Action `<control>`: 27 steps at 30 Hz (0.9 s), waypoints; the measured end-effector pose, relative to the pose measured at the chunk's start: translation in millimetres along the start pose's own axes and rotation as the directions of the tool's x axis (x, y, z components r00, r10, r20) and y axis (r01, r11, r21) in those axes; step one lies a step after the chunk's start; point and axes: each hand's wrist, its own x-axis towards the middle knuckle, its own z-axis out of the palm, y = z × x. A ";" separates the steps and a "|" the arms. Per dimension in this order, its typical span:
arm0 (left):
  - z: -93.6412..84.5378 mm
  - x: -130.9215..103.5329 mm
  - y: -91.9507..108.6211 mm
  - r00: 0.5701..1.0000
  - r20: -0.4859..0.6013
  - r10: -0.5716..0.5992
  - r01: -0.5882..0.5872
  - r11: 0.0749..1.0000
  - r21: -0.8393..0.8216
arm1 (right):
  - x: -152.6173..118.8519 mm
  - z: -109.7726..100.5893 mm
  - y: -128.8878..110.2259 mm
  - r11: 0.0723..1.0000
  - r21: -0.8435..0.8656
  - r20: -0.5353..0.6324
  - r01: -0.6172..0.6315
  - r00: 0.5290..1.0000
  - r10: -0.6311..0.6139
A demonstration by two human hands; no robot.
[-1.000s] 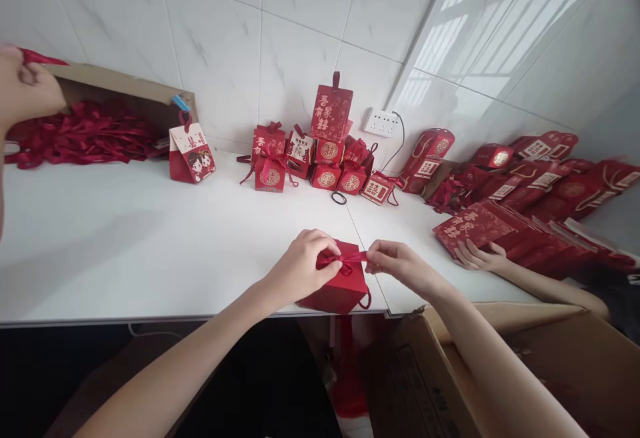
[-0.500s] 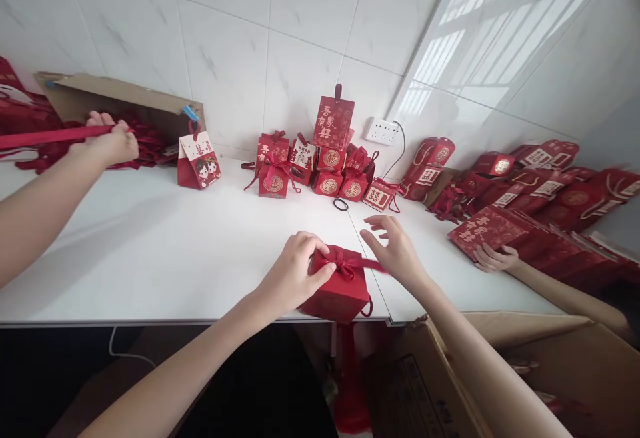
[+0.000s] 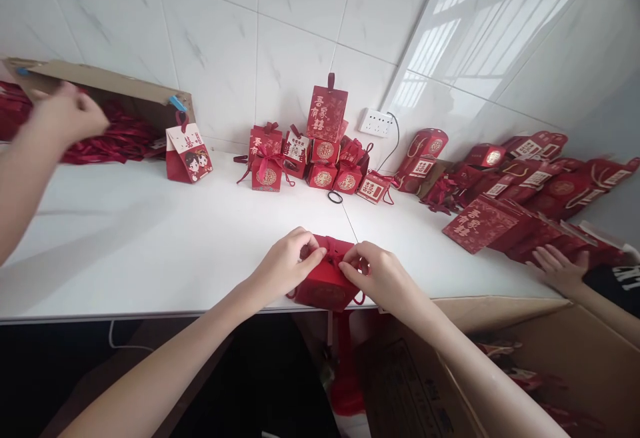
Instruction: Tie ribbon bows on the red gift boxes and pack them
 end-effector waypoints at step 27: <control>7.9 17.3 15.0 0.978 0.092 0.189 -0.205 0.955 0.217 | 19.7 -19.9 43.9 0.915 0.360 0.321 -0.181 0.945 0.061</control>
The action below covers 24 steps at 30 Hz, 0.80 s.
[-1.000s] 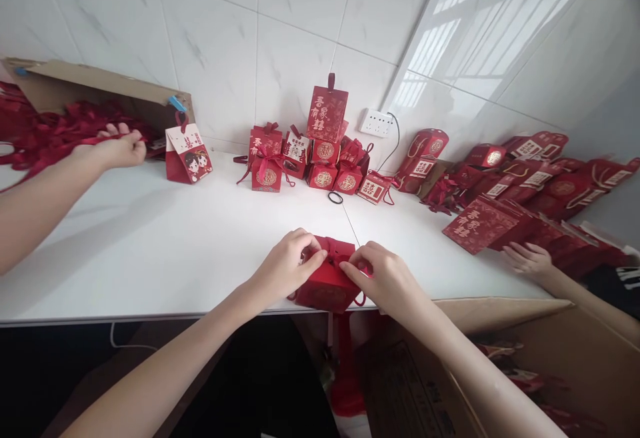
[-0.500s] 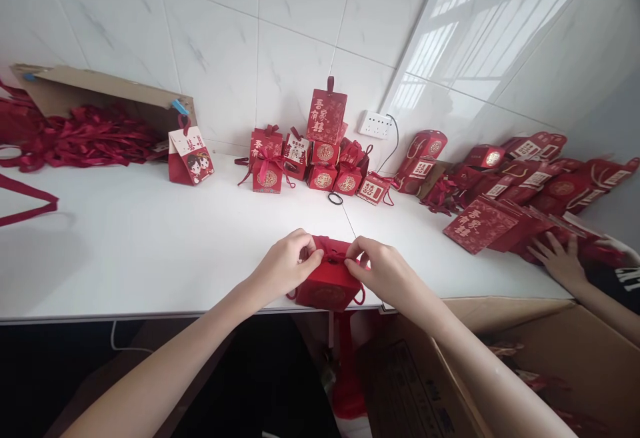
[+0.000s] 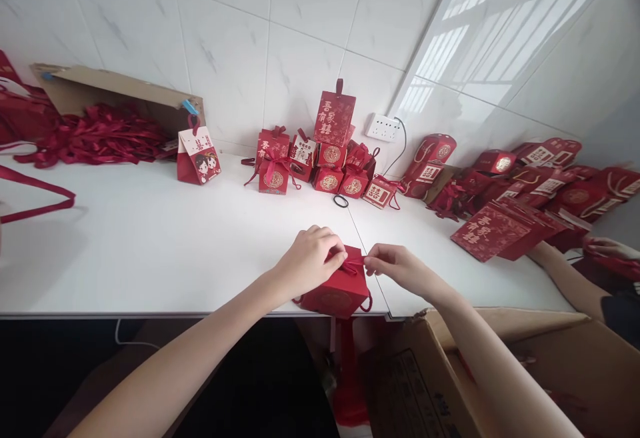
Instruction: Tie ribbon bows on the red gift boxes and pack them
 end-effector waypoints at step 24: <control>5.8 -6.0 -9.0 0.998 -0.043 -0.052 0.047 0.993 -0.109 | -7.3 37.5 -34.5 0.930 -0.367 -0.243 0.030 0.962 -0.127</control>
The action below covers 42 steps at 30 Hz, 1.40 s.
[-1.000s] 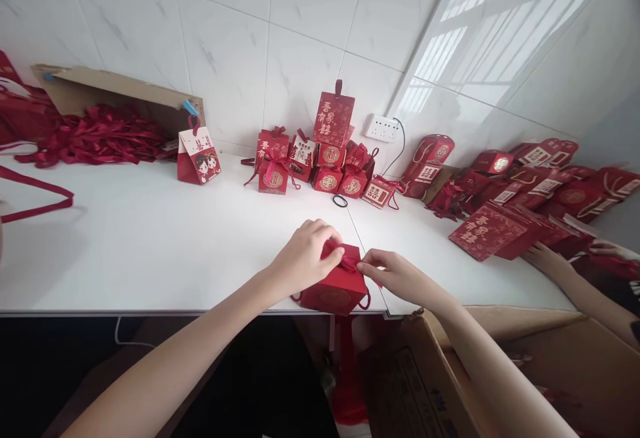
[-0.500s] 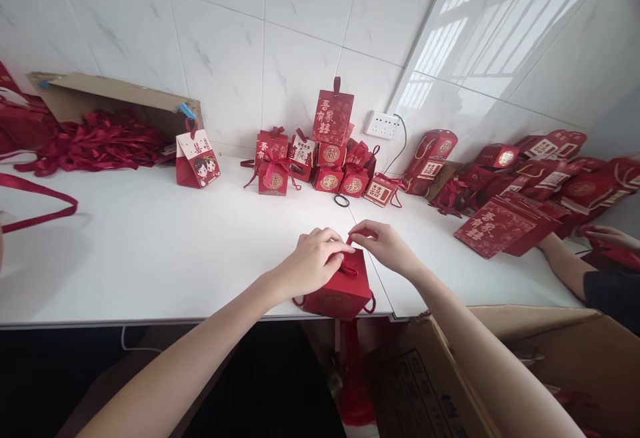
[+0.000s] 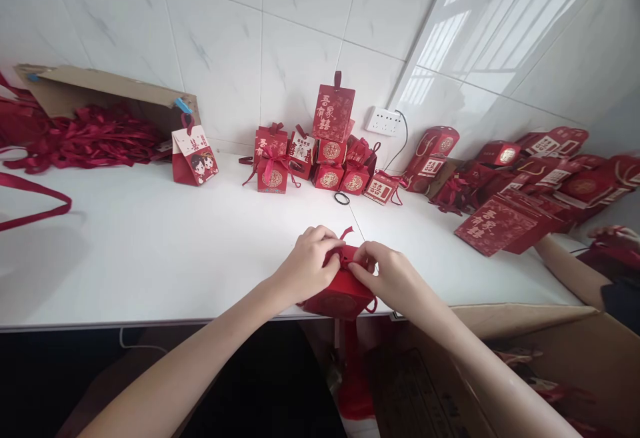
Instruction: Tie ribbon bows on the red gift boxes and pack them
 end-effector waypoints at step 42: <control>-0.5 -11.5 3.3 0.992 0.014 -0.127 0.127 0.963 -0.240 | -3.5 16.3 -6.4 0.981 -0.180 -0.127 0.073 0.987 -0.097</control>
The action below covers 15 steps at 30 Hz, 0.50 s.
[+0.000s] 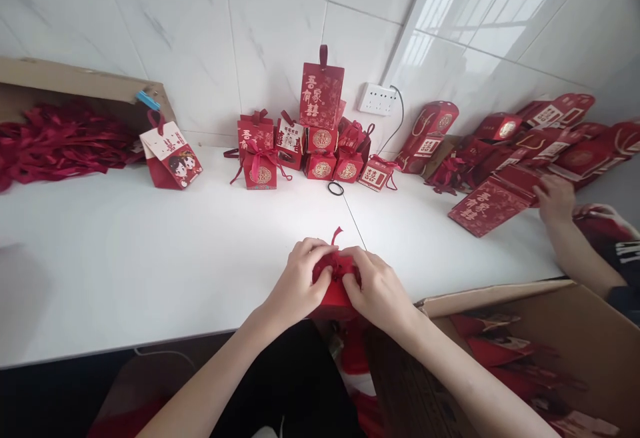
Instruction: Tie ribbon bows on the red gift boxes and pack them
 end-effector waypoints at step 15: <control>-25.3 -15.5 11.1 0.957 0.132 -0.257 0.247 0.965 0.093 | -16.0 -28.5 -2.2 0.890 0.228 0.305 -0.395 0.897 0.320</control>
